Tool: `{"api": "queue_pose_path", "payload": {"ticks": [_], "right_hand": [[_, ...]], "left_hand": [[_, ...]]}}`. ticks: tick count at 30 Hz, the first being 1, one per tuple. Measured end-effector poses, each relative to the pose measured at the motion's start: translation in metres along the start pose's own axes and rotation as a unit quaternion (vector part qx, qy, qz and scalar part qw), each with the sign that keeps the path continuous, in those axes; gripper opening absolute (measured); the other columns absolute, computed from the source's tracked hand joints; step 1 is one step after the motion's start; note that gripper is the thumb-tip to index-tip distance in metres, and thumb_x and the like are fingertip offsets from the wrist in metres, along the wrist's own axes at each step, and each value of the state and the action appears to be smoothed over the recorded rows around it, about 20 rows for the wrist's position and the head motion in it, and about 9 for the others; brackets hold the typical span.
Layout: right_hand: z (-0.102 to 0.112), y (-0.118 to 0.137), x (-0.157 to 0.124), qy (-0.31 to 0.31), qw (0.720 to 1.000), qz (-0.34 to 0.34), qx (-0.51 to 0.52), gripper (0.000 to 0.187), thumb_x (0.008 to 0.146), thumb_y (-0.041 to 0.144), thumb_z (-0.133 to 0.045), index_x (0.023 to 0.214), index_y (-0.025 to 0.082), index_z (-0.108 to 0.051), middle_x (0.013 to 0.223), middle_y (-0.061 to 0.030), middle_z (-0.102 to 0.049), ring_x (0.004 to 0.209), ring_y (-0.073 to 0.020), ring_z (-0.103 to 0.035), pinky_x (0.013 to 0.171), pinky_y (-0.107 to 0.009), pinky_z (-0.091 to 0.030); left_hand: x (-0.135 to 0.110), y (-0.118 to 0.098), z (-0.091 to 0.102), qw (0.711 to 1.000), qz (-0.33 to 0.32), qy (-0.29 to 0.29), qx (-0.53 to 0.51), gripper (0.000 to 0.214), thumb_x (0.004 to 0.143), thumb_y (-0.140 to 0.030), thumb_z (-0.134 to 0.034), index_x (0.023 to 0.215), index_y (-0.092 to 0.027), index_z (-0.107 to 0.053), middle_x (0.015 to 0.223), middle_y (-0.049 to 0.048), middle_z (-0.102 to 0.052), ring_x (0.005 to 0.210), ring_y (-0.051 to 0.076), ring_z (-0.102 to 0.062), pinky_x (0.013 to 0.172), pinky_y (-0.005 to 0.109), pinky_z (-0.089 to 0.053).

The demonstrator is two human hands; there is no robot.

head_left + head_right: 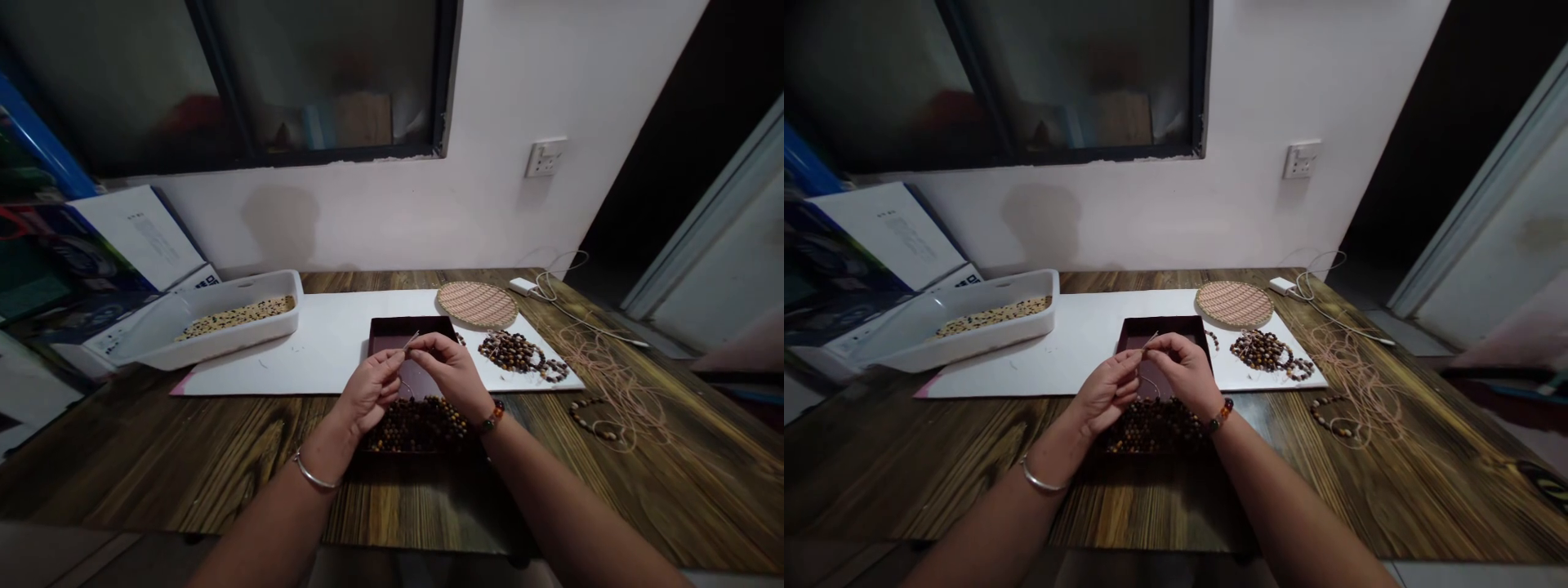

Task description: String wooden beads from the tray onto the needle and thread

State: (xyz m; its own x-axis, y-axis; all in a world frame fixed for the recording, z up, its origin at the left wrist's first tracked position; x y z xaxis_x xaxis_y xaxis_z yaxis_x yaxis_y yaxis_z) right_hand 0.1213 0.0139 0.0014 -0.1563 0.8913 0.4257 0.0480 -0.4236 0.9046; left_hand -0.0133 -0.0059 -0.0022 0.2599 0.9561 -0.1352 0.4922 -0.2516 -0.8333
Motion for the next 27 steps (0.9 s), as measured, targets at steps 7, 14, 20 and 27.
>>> {"api": "queue_pose_path", "payload": {"ticks": [7, 14, 20, 27], "right_hand": [[-0.003, 0.002, -0.002, 0.017, 0.997, 0.017, -0.072, 0.010, 0.074, 0.026, -0.059, 0.080, 0.019, -0.062, 0.078, -0.0025, -0.063, 0.071, -0.0148, -0.056, 0.068, -0.029, -0.045], [0.002, 0.005, -0.002, -0.026, 0.988, 0.013, -0.151, 0.013, 0.081, 0.021, -0.043, 0.077, 0.020, -0.056, 0.075, -0.0015, -0.060, 0.075, -0.0162, -0.055, 0.067, -0.029, -0.045], [0.000, 0.005, -0.007, -0.025, 0.972, 0.142, -0.184, 0.020, 0.083, 0.016, -0.044, 0.091, 0.022, -0.062, 0.086, -0.0030, -0.064, 0.077, -0.0160, -0.057, 0.068, -0.029, -0.046], [-0.001, 0.009, -0.011, -0.035, 0.966, 0.138, -0.214, 0.014, 0.084, 0.018, -0.046, 0.084, 0.020, -0.060, 0.074, -0.0013, -0.063, 0.065, -0.0135, -0.057, 0.061, -0.024, -0.045]], "left_hand": [[0.004, 0.003, 0.004, 1.000, -0.001, -0.007, 0.009, 0.036, 0.059, -0.034, -0.076, 0.077, -0.013, -0.054, 0.041, -0.0131, -0.030, 0.031, -0.001, -0.017, 0.033, 0.014, -0.006], [0.003, -0.001, 0.002, 0.998, -0.049, -0.020, -0.018, 0.035, 0.057, -0.029, -0.077, 0.076, -0.014, -0.053, 0.043, -0.0130, -0.031, 0.033, -0.001, -0.016, 0.032, 0.013, -0.009], [0.004, -0.001, 0.005, 0.997, -0.069, -0.015, -0.026, 0.033, 0.057, -0.027, -0.077, 0.075, -0.015, -0.052, 0.043, -0.0127, -0.031, 0.033, 0.000, -0.017, 0.032, 0.013, -0.010], [0.003, -0.001, 0.006, 0.993, -0.070, 0.023, -0.097, 0.034, 0.057, -0.025, -0.079, 0.076, -0.015, -0.052, 0.047, -0.0112, -0.033, 0.035, 0.000, -0.019, 0.033, 0.013, -0.010]]}}
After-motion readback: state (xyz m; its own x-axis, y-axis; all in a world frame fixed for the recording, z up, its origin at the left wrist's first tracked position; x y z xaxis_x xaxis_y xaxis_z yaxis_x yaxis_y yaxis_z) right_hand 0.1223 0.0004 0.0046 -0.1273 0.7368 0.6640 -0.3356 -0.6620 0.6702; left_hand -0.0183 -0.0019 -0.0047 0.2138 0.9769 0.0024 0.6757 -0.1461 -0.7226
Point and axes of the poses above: each hand's wrist, its own x-axis towards the middle knuckle, its own z-axis out of the back of the hand, y = z × x, the point moved 1 cm from there along x, towards the middle knuckle
